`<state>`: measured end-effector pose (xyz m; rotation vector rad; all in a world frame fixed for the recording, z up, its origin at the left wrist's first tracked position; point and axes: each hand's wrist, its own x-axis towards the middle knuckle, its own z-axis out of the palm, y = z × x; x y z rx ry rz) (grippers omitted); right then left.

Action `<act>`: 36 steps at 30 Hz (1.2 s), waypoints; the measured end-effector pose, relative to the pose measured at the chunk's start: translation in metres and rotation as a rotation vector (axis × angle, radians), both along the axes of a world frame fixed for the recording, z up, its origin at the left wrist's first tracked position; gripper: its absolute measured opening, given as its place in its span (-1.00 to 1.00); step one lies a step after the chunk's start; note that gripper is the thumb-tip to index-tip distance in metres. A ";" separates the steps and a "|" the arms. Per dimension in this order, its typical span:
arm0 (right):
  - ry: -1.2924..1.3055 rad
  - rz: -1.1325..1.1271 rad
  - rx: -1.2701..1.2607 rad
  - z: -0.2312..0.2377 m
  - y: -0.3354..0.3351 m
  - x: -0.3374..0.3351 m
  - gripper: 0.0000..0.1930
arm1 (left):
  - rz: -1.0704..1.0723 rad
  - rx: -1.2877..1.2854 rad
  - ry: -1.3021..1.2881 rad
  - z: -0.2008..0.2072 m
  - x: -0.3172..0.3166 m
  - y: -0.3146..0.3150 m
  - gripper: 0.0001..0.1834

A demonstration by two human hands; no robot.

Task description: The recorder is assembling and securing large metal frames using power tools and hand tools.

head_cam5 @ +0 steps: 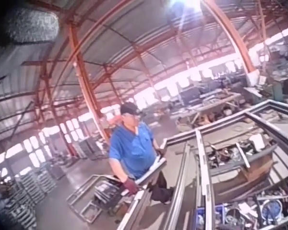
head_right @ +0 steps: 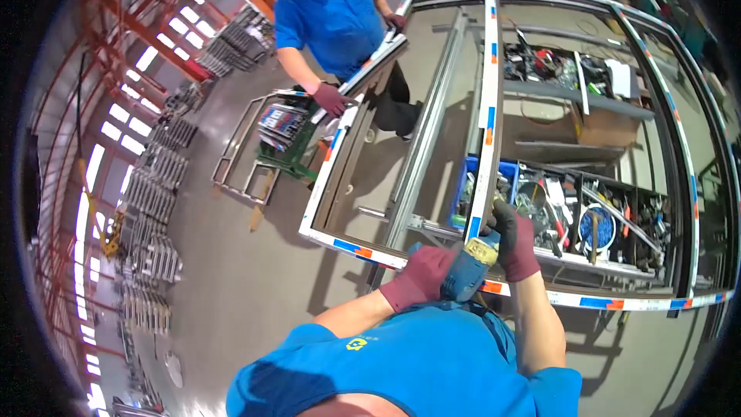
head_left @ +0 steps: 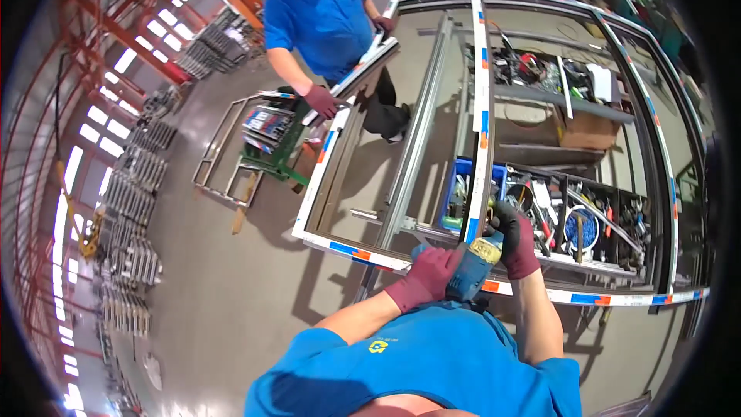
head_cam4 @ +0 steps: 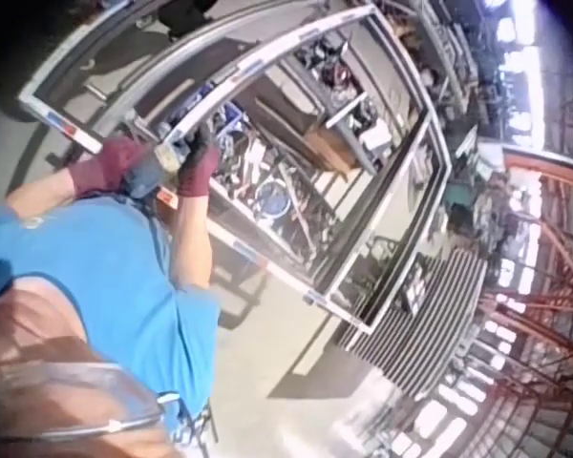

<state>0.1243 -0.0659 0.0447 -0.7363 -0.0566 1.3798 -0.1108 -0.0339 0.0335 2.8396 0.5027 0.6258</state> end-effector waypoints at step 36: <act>-1.455 -1.061 -0.321 0.104 -0.205 0.129 -0.72 | -0.196 -0.097 -0.179 -0.040 0.070 0.060 -0.32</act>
